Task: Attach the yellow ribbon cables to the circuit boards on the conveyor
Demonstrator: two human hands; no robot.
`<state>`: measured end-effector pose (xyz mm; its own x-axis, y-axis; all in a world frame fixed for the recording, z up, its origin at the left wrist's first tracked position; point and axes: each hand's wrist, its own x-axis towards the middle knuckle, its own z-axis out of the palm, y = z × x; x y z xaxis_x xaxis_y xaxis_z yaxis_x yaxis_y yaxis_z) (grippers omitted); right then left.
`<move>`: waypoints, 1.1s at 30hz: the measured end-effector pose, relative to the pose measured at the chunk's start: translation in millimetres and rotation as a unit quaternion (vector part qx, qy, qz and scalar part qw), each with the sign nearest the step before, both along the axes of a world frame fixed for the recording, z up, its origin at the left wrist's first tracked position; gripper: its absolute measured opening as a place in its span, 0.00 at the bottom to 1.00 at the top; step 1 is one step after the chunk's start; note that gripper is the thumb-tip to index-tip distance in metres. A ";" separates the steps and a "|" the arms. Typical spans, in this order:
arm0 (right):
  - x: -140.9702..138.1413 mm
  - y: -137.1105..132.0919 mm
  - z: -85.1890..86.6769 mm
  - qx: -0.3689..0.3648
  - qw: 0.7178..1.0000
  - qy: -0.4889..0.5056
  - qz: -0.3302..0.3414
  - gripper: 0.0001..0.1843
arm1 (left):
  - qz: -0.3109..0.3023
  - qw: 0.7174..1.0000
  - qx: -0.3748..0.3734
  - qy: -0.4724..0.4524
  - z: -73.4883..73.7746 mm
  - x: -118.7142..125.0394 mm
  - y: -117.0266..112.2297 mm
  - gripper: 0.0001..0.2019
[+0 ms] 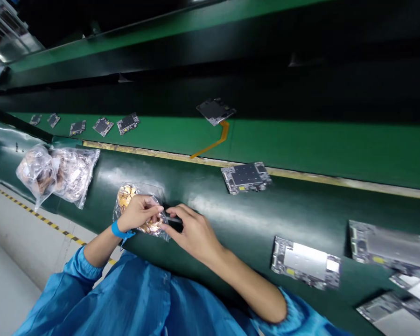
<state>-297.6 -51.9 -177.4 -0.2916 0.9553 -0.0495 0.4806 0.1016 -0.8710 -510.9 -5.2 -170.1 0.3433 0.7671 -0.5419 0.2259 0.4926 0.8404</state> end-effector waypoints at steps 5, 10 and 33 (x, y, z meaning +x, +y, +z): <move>-1.2 3.5 -6.5 0.041 0.997 -0.056 0.029 0.12 | 0.030 0.997 0.045 0.051 -4.3 9.2 -4.1 0.35; 2.7 3.9 -12.3 -0.017 0.999 0.008 0.049 0.15 | 0.040 0.996 0.069 0.043 -6.4 14.1 -2.9 0.37; -9.1 0.2 -9.8 -0.021 0.999 0.045 -0.007 0.15 | -0.040 0.998 0.004 -0.042 7.9 -4.4 1.0 0.40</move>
<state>-306.8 -51.6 -187.2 -0.2824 0.9572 -0.0636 0.4017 0.0578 -0.9140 -515.2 -4.2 -162.2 0.4475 0.7392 -0.5033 0.1928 0.4698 0.8615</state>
